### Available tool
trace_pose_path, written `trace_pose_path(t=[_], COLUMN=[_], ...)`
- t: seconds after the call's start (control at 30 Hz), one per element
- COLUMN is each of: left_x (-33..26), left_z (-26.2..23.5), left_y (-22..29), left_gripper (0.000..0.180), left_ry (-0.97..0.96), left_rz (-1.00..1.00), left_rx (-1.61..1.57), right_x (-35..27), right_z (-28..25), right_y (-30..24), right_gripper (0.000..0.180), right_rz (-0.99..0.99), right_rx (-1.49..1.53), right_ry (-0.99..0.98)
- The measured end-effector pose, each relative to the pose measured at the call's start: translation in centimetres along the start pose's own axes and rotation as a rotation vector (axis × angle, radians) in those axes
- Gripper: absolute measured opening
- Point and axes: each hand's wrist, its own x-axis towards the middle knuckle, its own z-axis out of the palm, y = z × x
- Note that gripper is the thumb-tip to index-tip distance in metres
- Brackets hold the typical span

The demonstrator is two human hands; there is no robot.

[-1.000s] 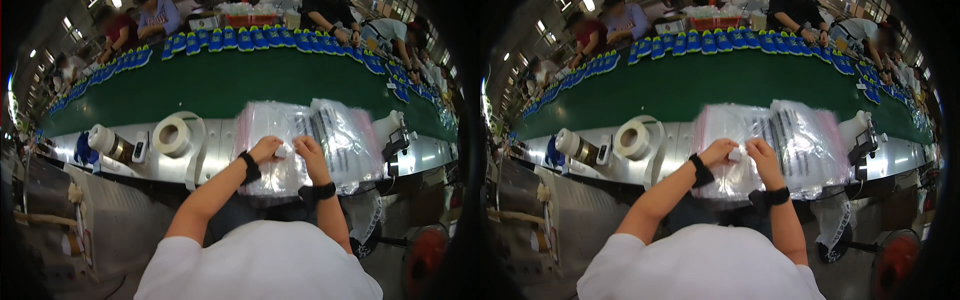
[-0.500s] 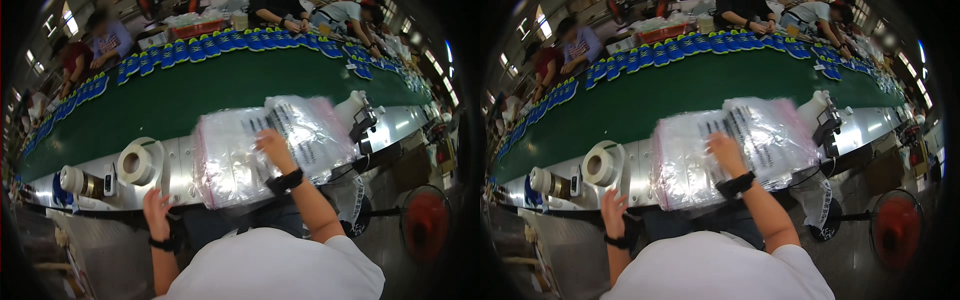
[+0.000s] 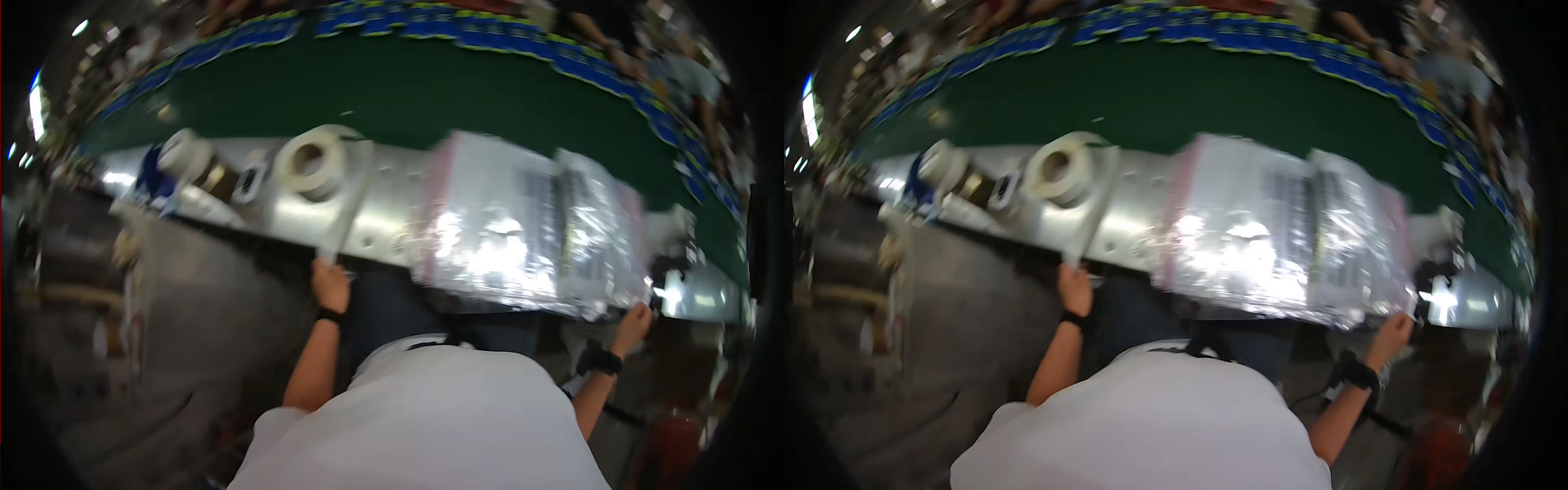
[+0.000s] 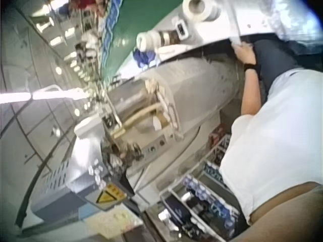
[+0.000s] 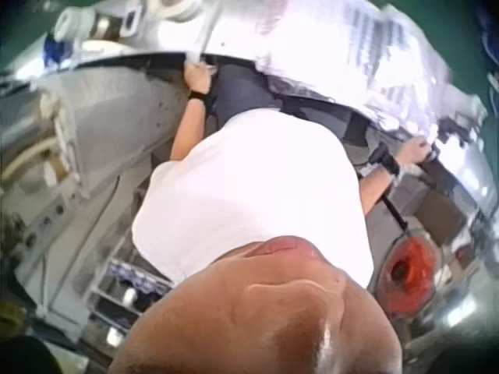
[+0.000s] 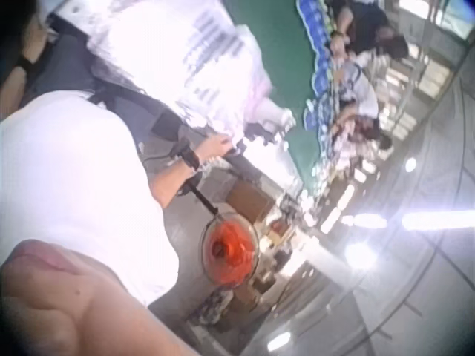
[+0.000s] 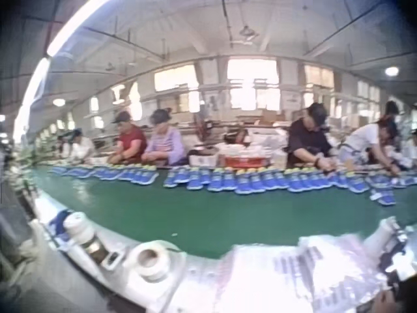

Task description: The recorder is preparing clear plastic bags and adhesive tape for shoe packaging at an assembly line station.

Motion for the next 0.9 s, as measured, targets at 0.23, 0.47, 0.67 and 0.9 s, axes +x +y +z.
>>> trace_pose_path(t=[0.23, 0.47, 0.67, 0.9], left_x=[-0.8, -2.3, -2.8, -5.8], left_z=[-7.2, -5.9, -4.1, -4.5], left_y=[5.9, 12.6, 12.4, 13.3], left_gripper=[0.037, 0.045, 0.04, 0.021], left_ry=[-0.839, -1.032, -0.563, -0.365], left_rz=[0.258, -0.254, 0.061, 0.552], left_rx=[-0.24, -1.195, -0.733, -0.385], right_x=[-10.7, -21.0, -20.1, -19.0], right_z=[5.7, 7.0, 7.3, 7.3], right_y=[-19.9, -31.4, -30.1, -30.5], right_gripper=[0.009, 0.021, 0.017, 0.013], right_rz=[-0.147, -0.28, -0.136, -0.497], right_rx=[0.621, 1.038, 0.988, 0.825], right_ry=[-0.842, -1.783, -1.654, -1.43])
